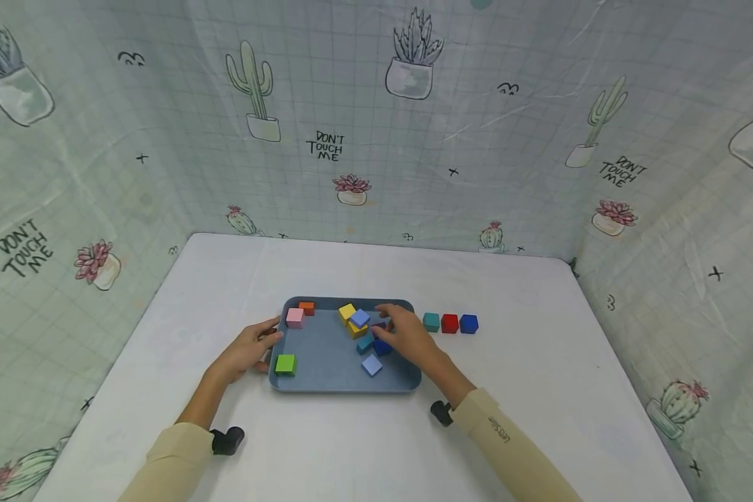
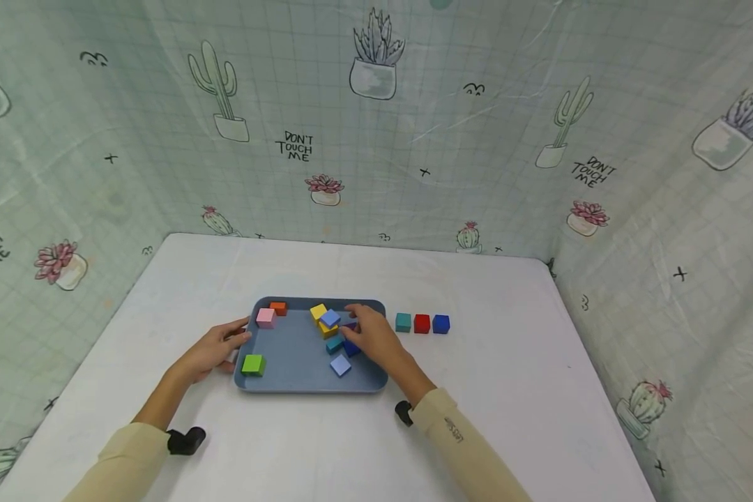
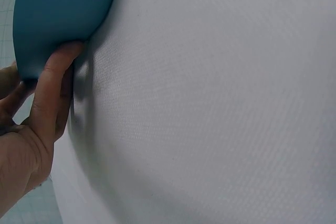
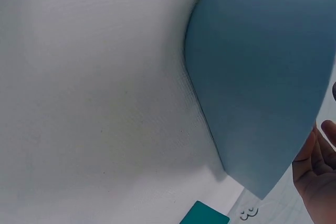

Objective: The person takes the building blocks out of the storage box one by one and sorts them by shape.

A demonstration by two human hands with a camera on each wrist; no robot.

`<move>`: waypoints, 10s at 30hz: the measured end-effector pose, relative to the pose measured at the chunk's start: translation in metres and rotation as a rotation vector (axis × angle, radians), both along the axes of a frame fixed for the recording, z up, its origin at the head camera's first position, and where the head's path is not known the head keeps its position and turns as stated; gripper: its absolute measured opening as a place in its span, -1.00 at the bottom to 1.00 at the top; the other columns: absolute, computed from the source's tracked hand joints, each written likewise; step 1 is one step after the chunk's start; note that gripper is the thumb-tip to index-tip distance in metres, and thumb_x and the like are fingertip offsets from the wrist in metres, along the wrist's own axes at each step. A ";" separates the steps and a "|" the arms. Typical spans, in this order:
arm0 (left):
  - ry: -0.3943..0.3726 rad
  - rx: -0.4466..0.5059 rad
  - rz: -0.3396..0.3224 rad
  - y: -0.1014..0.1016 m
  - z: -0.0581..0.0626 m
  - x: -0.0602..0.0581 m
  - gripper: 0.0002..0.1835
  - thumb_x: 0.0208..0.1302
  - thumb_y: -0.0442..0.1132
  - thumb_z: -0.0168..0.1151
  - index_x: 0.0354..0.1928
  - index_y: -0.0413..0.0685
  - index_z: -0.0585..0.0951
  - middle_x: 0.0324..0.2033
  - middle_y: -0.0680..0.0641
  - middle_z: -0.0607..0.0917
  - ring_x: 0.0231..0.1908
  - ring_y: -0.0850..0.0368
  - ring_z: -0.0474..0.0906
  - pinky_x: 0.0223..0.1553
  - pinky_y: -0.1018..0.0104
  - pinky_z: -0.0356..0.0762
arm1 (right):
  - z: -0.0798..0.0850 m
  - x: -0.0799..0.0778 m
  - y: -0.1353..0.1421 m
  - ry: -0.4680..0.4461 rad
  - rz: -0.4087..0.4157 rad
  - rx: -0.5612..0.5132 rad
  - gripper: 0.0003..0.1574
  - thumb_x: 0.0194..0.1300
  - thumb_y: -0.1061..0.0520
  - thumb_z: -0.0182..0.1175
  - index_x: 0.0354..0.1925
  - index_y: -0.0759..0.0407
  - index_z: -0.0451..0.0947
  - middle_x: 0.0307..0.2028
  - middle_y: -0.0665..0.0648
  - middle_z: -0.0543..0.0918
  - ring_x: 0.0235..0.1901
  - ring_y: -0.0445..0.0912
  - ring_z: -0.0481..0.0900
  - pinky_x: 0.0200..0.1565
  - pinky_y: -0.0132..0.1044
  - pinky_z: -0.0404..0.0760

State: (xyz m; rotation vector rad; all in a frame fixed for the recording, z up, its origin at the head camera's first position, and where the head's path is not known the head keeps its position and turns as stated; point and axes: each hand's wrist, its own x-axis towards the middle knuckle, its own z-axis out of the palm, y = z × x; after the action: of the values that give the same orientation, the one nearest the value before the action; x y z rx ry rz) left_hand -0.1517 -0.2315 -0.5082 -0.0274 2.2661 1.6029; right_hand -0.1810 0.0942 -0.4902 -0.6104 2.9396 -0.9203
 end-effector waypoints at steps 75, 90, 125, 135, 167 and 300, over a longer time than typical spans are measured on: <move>-0.021 0.010 0.013 -0.002 -0.001 -0.001 -0.36 0.45 -0.16 -0.01 0.44 -0.18 0.05 0.25 -0.38 0.24 0.12 -0.27 0.31 -0.30 0.13 0.63 | -0.004 -0.018 -0.023 -0.129 0.145 0.130 -0.60 0.23 0.10 0.28 0.04 0.14 0.52 -0.16 0.05 0.55 -0.33 -0.19 0.47 -0.25 -0.48 0.52; -0.019 0.009 0.023 -0.001 -0.002 0.000 -0.37 0.44 -0.16 -0.01 0.44 -0.16 0.07 0.25 -0.37 0.25 0.08 -0.24 0.33 -0.31 0.15 0.63 | -0.004 -0.019 -0.023 -0.194 0.138 0.109 -0.59 0.21 0.09 0.30 0.00 0.15 0.49 -0.26 0.00 0.57 -0.36 -0.18 0.48 -0.33 -0.46 0.53; -0.020 0.005 0.023 0.001 0.001 -0.003 -0.37 0.44 -0.15 -0.01 0.44 -0.17 0.06 0.25 -0.36 0.25 0.09 -0.23 0.30 -0.31 0.16 0.63 | 0.009 -0.020 -0.002 -0.188 0.113 0.003 -0.56 0.27 0.06 0.24 0.07 0.13 0.38 0.03 0.12 0.57 -0.21 -0.14 0.57 -0.17 -0.35 0.59; 0.004 0.005 0.014 0.003 0.001 0.002 -0.35 0.44 -0.15 0.00 0.44 -0.21 0.05 0.27 -0.40 0.23 0.17 -0.34 0.26 -0.35 0.16 0.62 | 0.008 -0.014 0.004 -0.202 0.101 -0.001 -0.54 0.28 0.05 0.23 0.08 0.12 0.35 0.04 0.10 0.56 -0.16 -0.13 0.58 -0.14 -0.36 0.58; -0.007 0.006 0.002 0.003 -0.005 -0.002 -0.37 0.44 -0.18 -0.01 0.44 -0.19 0.06 0.27 -0.40 0.23 0.12 -0.29 0.31 -0.37 0.18 0.62 | 0.011 -0.015 0.036 -0.224 0.025 0.007 -0.56 0.26 0.03 0.25 0.05 0.10 0.39 -0.01 0.12 0.58 -0.18 -0.08 0.58 -0.15 -0.27 0.60; -0.022 0.027 0.010 0.002 -0.006 -0.002 -0.37 0.46 -0.17 -0.04 0.45 -0.18 0.02 0.29 -0.40 0.18 0.19 -0.34 0.24 -0.31 0.16 0.63 | -0.002 -0.005 0.220 -0.212 -0.275 -0.081 -0.52 0.39 0.15 0.08 0.17 0.35 0.27 0.08 0.40 0.49 -0.16 0.05 0.59 -0.06 -0.01 0.54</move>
State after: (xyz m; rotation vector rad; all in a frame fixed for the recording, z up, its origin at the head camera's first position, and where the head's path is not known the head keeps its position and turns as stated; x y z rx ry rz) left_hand -0.1537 -0.2299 -0.5140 -0.0486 2.2310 1.6299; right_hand -0.1862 0.3142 -0.4919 -0.0987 2.8474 -1.0551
